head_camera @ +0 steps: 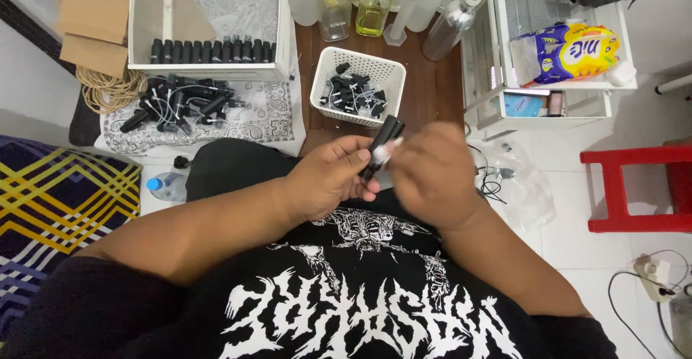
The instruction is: Assembling spray nozzle heads by inserting plastic dip tubes into the nozzle base
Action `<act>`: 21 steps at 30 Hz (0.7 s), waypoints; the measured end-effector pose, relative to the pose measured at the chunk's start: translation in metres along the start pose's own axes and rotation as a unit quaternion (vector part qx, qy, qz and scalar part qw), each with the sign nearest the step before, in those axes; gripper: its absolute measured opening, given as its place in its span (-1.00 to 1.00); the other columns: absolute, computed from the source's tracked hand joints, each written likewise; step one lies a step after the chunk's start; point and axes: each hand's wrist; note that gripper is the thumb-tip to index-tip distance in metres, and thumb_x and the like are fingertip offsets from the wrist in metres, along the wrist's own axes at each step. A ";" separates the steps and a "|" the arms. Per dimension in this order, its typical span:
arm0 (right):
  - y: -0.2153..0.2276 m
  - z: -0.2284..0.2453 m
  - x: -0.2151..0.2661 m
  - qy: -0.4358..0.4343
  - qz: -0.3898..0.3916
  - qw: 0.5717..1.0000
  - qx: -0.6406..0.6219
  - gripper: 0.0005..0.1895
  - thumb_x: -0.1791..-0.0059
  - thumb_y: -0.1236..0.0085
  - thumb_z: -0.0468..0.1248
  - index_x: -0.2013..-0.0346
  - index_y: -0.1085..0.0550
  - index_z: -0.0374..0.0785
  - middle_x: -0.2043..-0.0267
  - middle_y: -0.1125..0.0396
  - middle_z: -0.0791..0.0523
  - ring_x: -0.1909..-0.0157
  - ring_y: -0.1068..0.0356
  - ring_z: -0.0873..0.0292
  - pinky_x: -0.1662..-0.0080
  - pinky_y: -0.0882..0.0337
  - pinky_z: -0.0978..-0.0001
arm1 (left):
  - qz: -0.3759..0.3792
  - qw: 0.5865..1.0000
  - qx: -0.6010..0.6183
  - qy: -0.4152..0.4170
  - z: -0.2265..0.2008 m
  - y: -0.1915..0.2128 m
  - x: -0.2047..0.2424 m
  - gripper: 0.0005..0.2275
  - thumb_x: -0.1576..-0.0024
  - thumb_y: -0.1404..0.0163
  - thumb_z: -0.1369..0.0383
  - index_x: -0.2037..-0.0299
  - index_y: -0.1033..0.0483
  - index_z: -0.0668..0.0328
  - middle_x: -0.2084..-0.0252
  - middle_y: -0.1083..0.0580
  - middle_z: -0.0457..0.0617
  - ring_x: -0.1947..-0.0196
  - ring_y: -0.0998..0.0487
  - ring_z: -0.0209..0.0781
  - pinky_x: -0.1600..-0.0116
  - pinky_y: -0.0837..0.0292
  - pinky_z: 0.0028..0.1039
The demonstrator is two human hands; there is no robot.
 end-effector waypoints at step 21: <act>-0.002 -0.002 -0.002 -0.024 0.008 0.999 0.024 -0.78 0.02 -0.26 -0.34 0.08 -0.63 -0.20 0.31 -0.43 0.04 0.23 -0.41 -0.15 0.06 -0.40 -0.04 | 0.004 0.991 -0.131 -0.037 -0.002 0.004 -0.002 -0.71 -0.27 0.01 0.31 -0.12 -0.39 0.32 0.29 -0.44 -0.04 0.49 -0.60 -0.32 0.32 -0.70 -0.54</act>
Point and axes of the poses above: each hand's wrist, its own x-axis away from the middle knuckle, its own y-axis out of the back of the hand, z = x × y
